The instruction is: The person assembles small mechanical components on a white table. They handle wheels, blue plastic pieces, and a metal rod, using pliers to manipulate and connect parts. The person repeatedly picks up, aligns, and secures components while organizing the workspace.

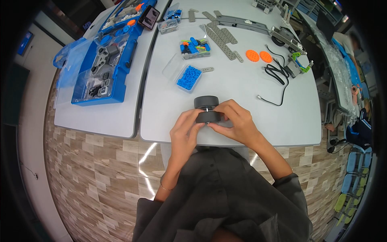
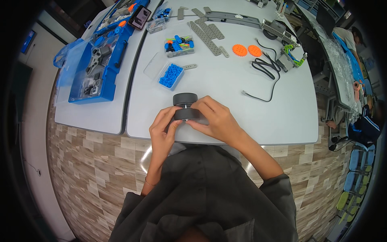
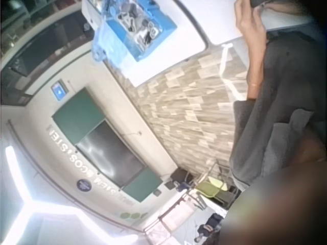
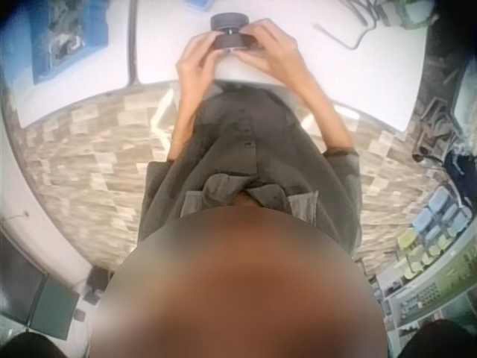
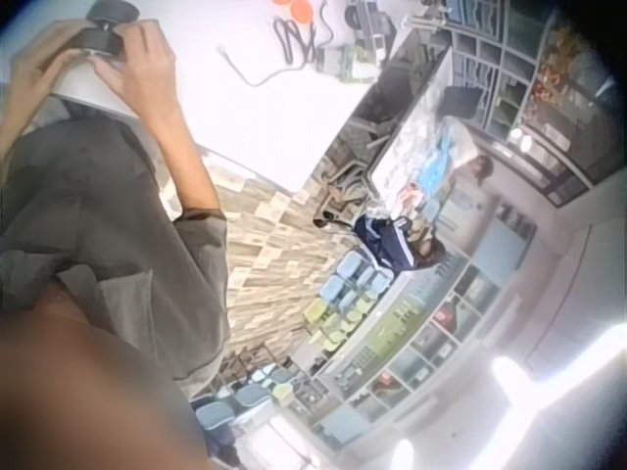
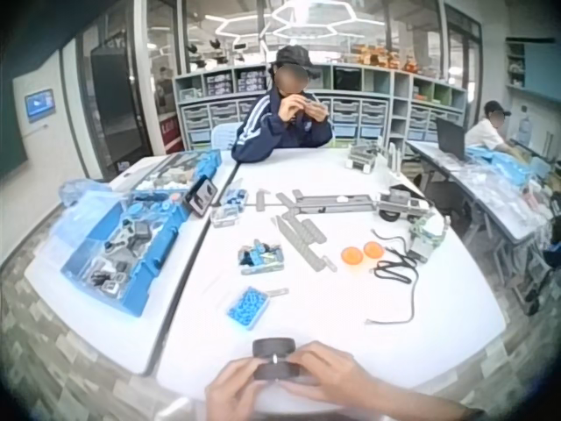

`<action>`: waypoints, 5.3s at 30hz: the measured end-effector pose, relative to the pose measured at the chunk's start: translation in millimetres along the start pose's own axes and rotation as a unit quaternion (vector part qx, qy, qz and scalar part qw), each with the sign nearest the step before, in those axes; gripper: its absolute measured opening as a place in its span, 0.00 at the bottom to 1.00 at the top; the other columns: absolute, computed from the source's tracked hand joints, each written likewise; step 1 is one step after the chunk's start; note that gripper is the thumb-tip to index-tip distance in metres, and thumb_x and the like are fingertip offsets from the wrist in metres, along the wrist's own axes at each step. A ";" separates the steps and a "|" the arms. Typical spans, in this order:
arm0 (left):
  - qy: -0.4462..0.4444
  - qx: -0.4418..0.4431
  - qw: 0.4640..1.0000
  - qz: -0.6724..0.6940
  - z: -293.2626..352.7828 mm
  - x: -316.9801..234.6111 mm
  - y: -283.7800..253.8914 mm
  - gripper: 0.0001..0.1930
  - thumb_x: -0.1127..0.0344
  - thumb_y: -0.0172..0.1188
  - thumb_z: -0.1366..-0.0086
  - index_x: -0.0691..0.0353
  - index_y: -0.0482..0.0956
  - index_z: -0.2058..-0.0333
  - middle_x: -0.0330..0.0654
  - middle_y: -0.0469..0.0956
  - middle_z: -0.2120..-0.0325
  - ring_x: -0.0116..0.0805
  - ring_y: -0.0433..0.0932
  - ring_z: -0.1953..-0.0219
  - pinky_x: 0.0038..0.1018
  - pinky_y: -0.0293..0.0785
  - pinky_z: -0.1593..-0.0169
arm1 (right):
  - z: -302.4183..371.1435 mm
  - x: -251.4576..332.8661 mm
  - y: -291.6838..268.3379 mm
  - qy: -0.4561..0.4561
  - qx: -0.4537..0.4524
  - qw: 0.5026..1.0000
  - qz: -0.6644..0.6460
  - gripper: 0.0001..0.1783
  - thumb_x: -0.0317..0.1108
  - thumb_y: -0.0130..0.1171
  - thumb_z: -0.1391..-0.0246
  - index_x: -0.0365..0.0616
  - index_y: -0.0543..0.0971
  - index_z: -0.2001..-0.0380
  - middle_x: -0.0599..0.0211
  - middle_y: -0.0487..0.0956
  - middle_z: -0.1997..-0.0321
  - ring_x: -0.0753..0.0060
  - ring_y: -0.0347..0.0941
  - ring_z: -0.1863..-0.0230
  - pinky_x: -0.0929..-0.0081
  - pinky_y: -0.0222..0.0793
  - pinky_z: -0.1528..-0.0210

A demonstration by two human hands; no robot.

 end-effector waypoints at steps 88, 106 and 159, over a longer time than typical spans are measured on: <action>0.025 -0.094 0.991 0.096 26.0 -22.2 -9.7 0.25 0.75 0.58 0.31 0.67 0.65 0.37 0.54 0.66 0.36 0.49 0.67 0.33 0.45 0.58 0.28 | 65.9 23.9 -34.4 0.159 -0.309 0.912 -0.217 0.21 0.25 0.50 0.33 0.32 0.66 0.39 0.46 0.79 0.45 0.57 0.75 0.39 0.60 0.65 0.33; 0.137 -0.008 0.963 0.233 52.6 -56.7 31.0 0.38 0.42 0.43 0.22 0.71 0.54 0.30 0.69 0.50 0.28 0.63 0.41 0.22 0.55 0.39 0.23 | 76.7 15.4 -22.9 0.192 -0.285 0.888 -0.304 0.18 0.30 0.44 0.28 0.33 0.68 0.40 0.47 0.74 0.39 0.54 0.72 0.36 0.56 0.67 0.34; 0.131 -0.039 0.988 -0.068 9.8 -17.5 20.9 0.25 0.75 0.74 0.48 0.65 0.79 0.50 0.52 0.72 0.42 0.51 0.76 0.44 0.40 0.76 0.43 | -100.8 -97.0 -0.1 0.059 0.048 0.996 0.038 0.16 0.35 0.67 0.41 0.45 0.85 0.51 0.66 0.81 0.56 0.70 0.78 0.60 0.74 0.74 0.60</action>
Point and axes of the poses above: each hand's wrist, its own z-axis away from the middle knuckle, its own y-axis out of the palm, x = y × z, the point moved 3 cm from there along -z, towards the middle knuckle
